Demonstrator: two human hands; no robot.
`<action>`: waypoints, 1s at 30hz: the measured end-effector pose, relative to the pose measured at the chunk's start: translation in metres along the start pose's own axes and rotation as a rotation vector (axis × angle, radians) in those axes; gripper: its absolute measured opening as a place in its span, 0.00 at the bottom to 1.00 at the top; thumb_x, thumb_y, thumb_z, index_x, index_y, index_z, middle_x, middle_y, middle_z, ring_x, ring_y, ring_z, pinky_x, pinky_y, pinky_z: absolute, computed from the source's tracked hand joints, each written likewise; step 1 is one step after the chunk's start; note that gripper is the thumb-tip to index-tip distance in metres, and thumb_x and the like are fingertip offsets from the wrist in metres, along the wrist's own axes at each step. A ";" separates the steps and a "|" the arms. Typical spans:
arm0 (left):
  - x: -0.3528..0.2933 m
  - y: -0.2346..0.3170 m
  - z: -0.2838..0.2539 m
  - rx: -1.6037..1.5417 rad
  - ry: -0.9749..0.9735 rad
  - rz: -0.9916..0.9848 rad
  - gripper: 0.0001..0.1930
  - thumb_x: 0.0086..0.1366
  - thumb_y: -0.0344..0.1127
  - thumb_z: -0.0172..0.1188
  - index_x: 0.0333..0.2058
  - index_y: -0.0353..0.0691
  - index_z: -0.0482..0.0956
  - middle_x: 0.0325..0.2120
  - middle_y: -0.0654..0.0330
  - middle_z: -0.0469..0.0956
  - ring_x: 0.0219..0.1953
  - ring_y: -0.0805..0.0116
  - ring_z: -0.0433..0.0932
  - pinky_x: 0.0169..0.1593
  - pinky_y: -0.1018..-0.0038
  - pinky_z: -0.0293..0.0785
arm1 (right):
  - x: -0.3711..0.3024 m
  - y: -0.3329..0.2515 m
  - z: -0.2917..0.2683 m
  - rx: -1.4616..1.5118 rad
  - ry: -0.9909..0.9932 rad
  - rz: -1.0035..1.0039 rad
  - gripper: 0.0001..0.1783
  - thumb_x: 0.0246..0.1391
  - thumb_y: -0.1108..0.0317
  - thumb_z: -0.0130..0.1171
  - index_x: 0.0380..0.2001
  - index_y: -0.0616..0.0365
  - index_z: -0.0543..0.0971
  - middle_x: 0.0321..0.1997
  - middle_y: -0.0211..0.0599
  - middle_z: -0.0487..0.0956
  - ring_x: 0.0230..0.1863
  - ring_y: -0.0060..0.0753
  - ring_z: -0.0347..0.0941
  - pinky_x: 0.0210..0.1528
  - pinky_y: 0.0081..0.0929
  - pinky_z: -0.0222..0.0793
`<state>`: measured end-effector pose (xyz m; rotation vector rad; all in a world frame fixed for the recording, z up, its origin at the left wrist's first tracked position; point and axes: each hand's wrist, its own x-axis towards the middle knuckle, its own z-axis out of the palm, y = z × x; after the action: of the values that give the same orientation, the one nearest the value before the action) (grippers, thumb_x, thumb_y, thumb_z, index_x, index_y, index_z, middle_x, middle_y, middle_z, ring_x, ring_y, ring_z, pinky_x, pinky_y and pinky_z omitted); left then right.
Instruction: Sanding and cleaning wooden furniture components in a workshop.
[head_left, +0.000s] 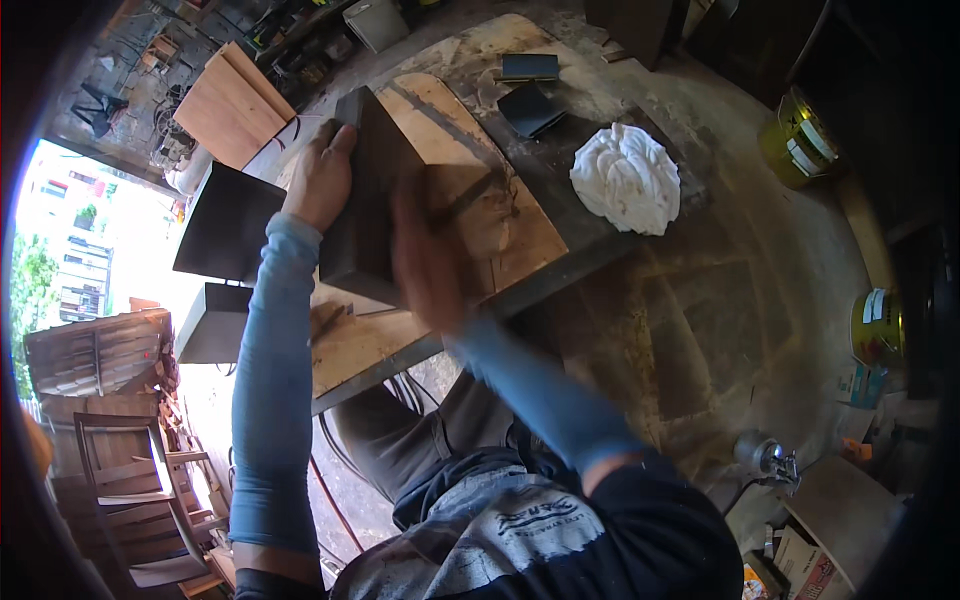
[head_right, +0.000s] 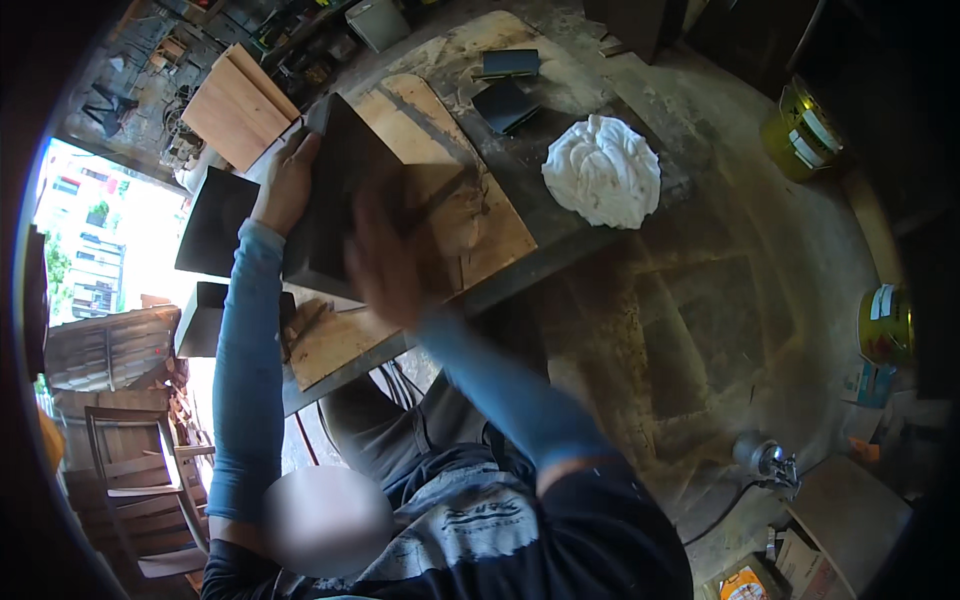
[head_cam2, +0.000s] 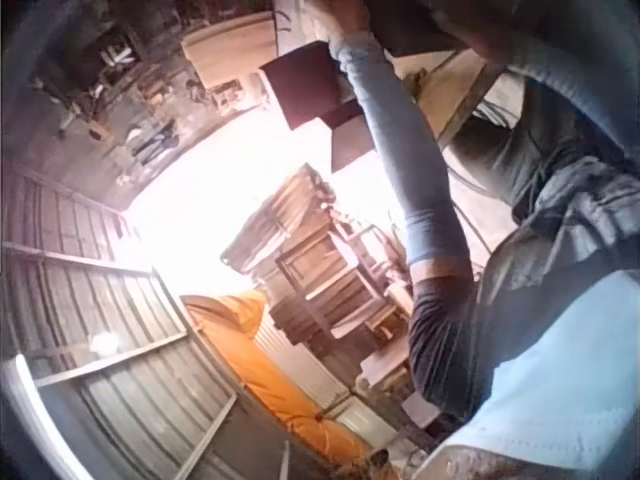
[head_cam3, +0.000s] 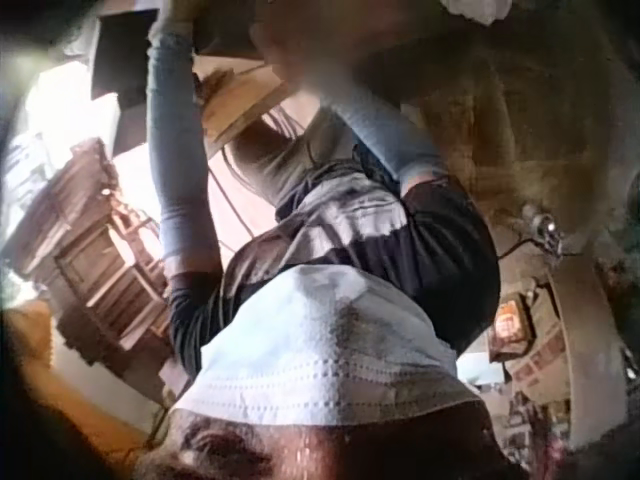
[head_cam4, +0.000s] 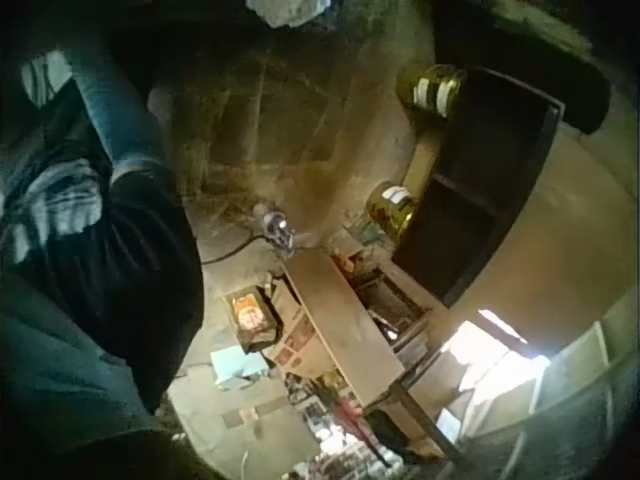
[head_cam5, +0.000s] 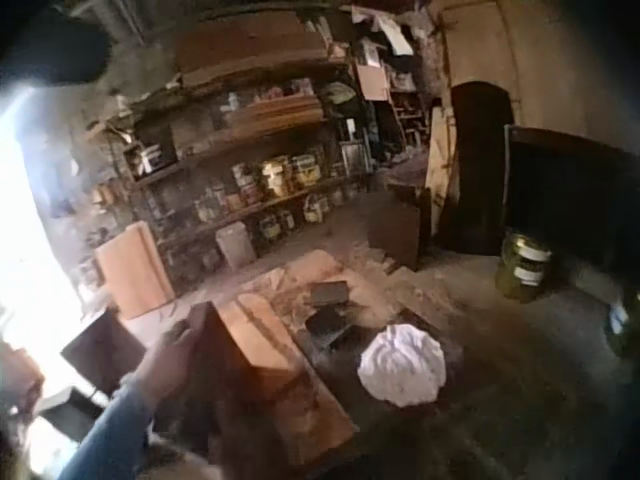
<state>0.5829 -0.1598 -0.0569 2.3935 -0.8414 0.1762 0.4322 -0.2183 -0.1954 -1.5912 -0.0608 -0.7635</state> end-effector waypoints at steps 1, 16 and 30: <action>-0.006 -0.001 -0.004 -0.045 0.032 -0.002 0.24 0.73 0.46 0.48 0.54 0.31 0.75 0.48 0.37 0.79 0.54 0.41 0.76 0.59 0.61 0.67 | -0.034 -0.041 -0.007 0.107 0.060 -0.285 0.35 0.72 0.51 0.32 0.74 0.61 0.52 0.77 0.52 0.54 0.79 0.48 0.46 0.77 0.35 0.43; -0.010 0.000 -0.006 -0.237 -0.079 -0.057 0.24 0.72 0.42 0.51 0.58 0.28 0.72 0.57 0.39 0.75 0.63 0.48 0.71 0.65 0.67 0.61 | 0.051 -0.015 -0.023 0.038 -0.043 -0.305 0.37 0.71 0.51 0.38 0.71 0.69 0.56 0.76 0.58 0.55 0.78 0.54 0.48 0.78 0.41 0.41; 0.087 -0.029 -0.009 0.184 -0.208 -0.062 0.32 0.53 0.54 0.70 0.50 0.35 0.81 0.43 0.48 0.84 0.44 0.55 0.83 0.51 0.63 0.79 | -0.115 -0.094 -0.076 -0.102 -0.023 0.195 0.30 0.56 0.81 0.49 0.64 0.63 0.71 0.62 0.48 0.77 0.62 0.46 0.75 0.62 0.30 0.69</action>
<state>0.6704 -0.1826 -0.0368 2.6409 -0.8757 -0.0216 0.2665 -0.2241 -0.1734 -1.6743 0.1173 -0.6045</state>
